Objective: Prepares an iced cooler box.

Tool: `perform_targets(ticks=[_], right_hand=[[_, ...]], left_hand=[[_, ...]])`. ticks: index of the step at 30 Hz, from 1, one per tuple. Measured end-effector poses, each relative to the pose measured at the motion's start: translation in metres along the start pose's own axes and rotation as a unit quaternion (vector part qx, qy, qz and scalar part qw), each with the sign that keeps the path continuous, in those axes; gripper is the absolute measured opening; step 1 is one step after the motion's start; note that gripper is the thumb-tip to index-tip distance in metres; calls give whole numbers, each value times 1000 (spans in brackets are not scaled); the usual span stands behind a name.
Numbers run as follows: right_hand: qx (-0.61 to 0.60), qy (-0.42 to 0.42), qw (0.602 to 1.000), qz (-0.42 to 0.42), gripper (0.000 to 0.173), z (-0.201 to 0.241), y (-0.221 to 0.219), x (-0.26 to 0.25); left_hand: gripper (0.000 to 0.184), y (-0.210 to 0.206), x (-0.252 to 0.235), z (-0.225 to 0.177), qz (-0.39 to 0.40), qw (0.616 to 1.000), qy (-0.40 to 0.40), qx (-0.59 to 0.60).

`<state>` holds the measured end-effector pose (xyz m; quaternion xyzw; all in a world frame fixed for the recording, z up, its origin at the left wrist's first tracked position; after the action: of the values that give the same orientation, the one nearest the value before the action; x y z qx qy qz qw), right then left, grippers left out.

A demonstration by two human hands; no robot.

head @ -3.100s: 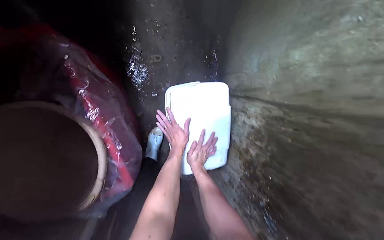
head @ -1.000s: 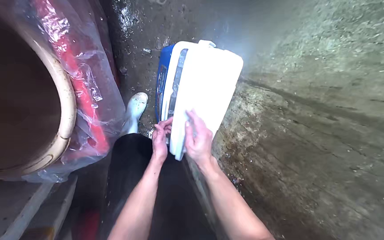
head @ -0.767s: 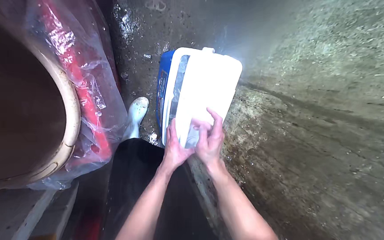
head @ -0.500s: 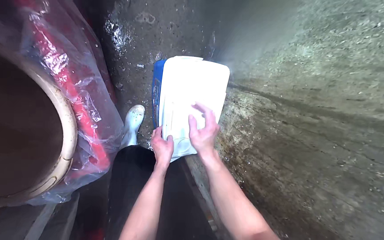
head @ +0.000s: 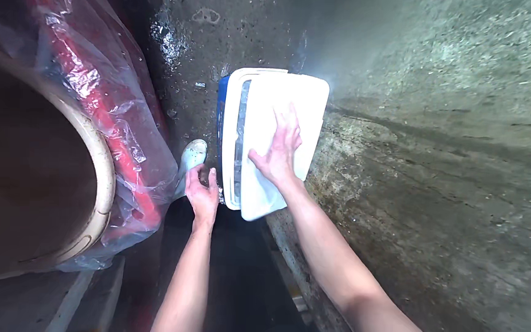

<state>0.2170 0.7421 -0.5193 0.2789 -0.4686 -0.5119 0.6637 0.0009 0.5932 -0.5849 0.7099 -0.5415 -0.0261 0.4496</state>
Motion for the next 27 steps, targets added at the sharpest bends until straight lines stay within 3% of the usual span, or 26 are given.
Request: perform_targets(ticks=[2, 4, 6, 8, 10, 12, 15, 17, 23, 25, 27], right_hand=[[-19, 9, 1000, -14, 97, -12, 55, 17], [-71, 5, 996, -54, 79, -37, 120, 38], [-86, -18, 990, -110, 58, -62, 169, 52], [-8, -74, 981, -178, 48, -79, 192, 67], [62, -110, 964, -233, 42, -93, 201, 78], [138, -86, 948, -273, 48, -101, 207, 81], [192, -103, 942, -254, 66, -121, 212, 83], [179, -130, 947, -234, 66, -129, 213, 76], [131, -150, 951, -239, 59, -139, 210, 76], [120, -152, 952, -237, 58, -138, 209, 78], [111, -156, 954, -231, 60, -139, 210, 78]], left_hand=[[49, 6, -7, -45, -8, 992, -123, -2], [55, -16, -10, -95, 47, 968, -246, 5], [59, -62, -21, -143, 115, 929, -350, -20], [68, -128, -30, -170, 190, 886, -415, -81], [73, -187, -24, -183, 253, 842, -456, -140], [65, -223, -8, -183, 288, 799, -492, -190], [59, -233, 27, -160, 315, 748, -544, -215], [58, -224, 31, -169, 301, 717, -595, -204], [50, -249, -69, -262, 297, 645, -682, -175], [47, -249, -95, -271, 302, 623, -695, -194], [49, -239, -98, -260, 324, 631, -669, -224]])
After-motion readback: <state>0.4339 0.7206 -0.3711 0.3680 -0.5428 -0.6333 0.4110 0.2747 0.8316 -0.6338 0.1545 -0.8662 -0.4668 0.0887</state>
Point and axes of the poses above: each hand's wrist, its own x-axis away from the middle knuckle, its own y-axis out of the back of the hand, z = x × y, the point moved 9 cm from there along -x, towards the middle knuckle, and after that the axes turned 4 degrees about -x, right-handed, at the moved point
